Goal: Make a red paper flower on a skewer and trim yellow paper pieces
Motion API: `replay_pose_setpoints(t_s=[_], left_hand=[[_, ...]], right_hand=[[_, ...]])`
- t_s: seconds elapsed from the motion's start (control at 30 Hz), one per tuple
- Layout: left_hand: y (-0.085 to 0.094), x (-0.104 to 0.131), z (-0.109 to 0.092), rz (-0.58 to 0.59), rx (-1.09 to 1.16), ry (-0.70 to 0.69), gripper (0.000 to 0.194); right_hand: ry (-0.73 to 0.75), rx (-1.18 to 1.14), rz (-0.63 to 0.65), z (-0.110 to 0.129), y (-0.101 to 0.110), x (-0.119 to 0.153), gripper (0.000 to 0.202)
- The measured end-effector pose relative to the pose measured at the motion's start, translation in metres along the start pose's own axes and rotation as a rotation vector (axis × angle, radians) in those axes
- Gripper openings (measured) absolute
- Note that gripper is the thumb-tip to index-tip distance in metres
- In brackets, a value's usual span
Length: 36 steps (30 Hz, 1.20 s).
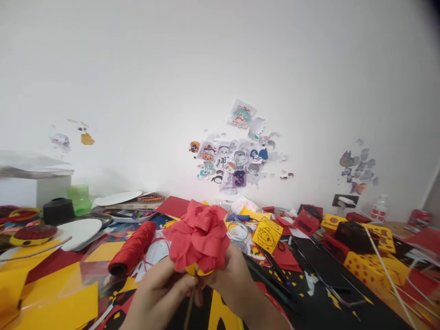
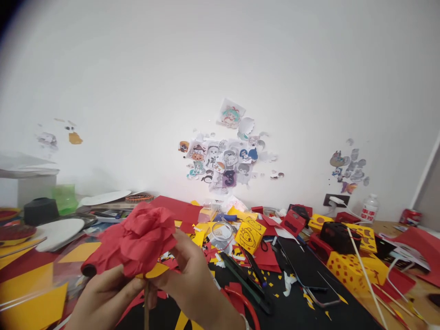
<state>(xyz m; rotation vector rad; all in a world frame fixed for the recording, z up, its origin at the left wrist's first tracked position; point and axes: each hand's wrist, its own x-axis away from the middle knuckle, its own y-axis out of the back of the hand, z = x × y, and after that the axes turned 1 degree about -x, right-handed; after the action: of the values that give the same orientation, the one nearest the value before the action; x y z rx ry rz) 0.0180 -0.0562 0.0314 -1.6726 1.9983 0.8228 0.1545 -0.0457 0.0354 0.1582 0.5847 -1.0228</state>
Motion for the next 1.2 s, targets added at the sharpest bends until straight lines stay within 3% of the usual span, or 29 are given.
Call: replay_pose_setpoints(t_s=[0.1,0.2,0.33,0.5,0.63,0.77,0.9,1.03,1.2], left_hand=[[-0.001,-0.002,0.003,-0.134,-0.131,-0.052,0.017],[-0.004,-0.005,0.007,-0.282,-0.182,-0.035,0.017],[-0.011,-0.008,0.011,-0.290,-0.076,0.069,0.015],[-0.021,-0.001,0.017,-0.356,-0.273,-0.011,0.012],[-0.028,0.006,0.025,-0.408,-0.386,-0.020,0.016],[-0.033,0.004,0.028,-0.476,-0.328,0.048,0.023],[-0.035,0.002,0.028,-0.498,-0.277,0.044,0.023],[-0.032,0.004,0.027,-0.505,-0.373,-0.140,0.016],[-0.031,0.006,0.023,-0.383,-0.452,-0.236,0.016]], right_hand=[[-0.008,-0.118,0.009,-0.006,0.000,-0.002,0.020],[0.033,-0.145,-0.093,-0.014,0.001,-0.005,0.012],[0.044,-0.169,-0.239,-0.025,0.002,-0.009,0.012],[0.198,0.085,-0.449,-0.030,0.004,-0.009,0.007],[0.347,0.357,-0.505,-0.027,0.004,-0.007,0.011],[0.386,0.447,-0.539,-0.025,0.004,-0.005,0.014],[0.380,0.450,-0.561,-0.025,0.002,-0.004,0.014],[0.449,0.471,-0.585,-0.022,-0.002,-0.004,0.017],[0.558,0.574,-0.605,-0.020,-0.006,0.000,0.019]])
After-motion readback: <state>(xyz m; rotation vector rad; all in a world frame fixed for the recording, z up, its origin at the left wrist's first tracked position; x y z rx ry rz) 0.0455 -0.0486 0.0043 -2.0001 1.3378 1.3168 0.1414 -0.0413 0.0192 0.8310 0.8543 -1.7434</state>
